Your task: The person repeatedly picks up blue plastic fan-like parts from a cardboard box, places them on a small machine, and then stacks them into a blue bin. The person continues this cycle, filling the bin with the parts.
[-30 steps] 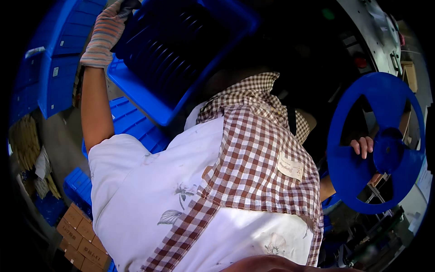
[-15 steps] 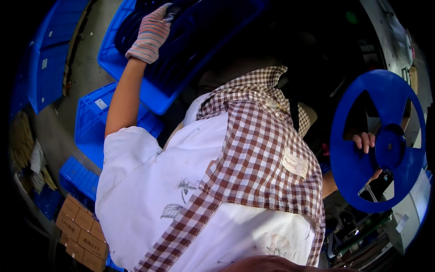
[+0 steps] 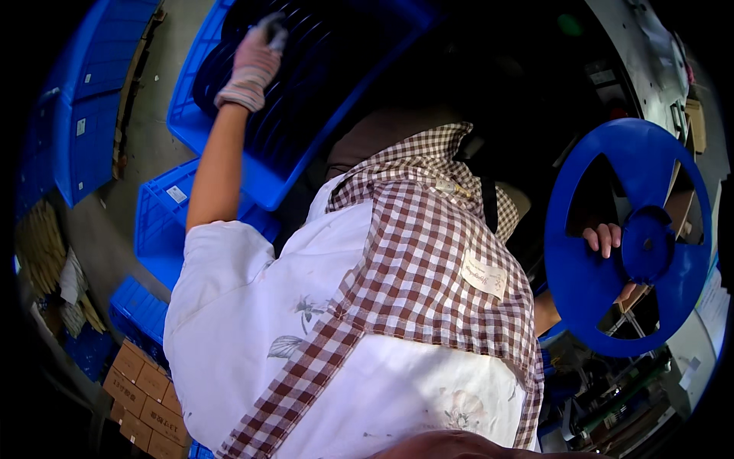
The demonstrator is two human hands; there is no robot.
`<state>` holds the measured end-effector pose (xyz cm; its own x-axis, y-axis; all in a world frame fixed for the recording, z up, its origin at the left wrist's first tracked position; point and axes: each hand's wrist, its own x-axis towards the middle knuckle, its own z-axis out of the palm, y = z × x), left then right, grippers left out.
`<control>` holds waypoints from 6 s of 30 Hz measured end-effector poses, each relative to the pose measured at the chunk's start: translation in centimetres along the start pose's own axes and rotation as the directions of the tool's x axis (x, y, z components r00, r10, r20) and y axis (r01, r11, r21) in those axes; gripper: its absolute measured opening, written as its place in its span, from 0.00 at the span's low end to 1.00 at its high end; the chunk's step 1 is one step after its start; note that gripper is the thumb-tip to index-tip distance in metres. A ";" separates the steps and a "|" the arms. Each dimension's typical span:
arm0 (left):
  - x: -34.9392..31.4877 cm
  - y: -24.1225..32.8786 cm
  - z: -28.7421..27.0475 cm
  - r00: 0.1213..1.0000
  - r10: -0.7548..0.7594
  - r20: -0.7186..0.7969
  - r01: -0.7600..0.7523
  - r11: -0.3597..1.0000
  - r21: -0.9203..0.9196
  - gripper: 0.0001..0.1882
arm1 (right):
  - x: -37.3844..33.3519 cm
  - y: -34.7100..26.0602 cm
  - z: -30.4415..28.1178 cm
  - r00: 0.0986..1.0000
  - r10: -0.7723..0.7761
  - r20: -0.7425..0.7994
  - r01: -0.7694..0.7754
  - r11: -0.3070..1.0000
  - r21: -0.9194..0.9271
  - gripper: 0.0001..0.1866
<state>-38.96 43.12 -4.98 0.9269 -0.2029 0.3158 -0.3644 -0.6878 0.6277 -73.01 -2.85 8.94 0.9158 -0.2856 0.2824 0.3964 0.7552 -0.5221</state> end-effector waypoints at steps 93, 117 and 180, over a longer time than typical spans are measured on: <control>-3.3 34.1 11.5 0.737 0.651 0.182 0.228 0.013 -0.973 0.40 | 7.1 8.2 4.3 0.907 -0.417 -0.067 0.057 0.278 -0.959 0.32; -2.7 29.8 13.0 0.634 0.768 0.097 -0.096 0.203 -0.974 0.33 | 8.1 3.1 6.5 0.990 -0.131 0.060 0.038 -0.165 -0.986 0.41; -3.8 11.0 6.2 0.996 0.087 0.014 -0.076 0.926 -0.371 0.13 | 14.1 -5.7 4.6 0.773 -0.375 0.512 0.167 -0.658 -0.734 0.17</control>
<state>-45.95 32.01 -3.71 0.8929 -0.2713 0.3594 -0.4407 -0.3629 0.8210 -62.61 -8.50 19.59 0.5261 -0.2023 0.8260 -0.0612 -0.9778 -0.2005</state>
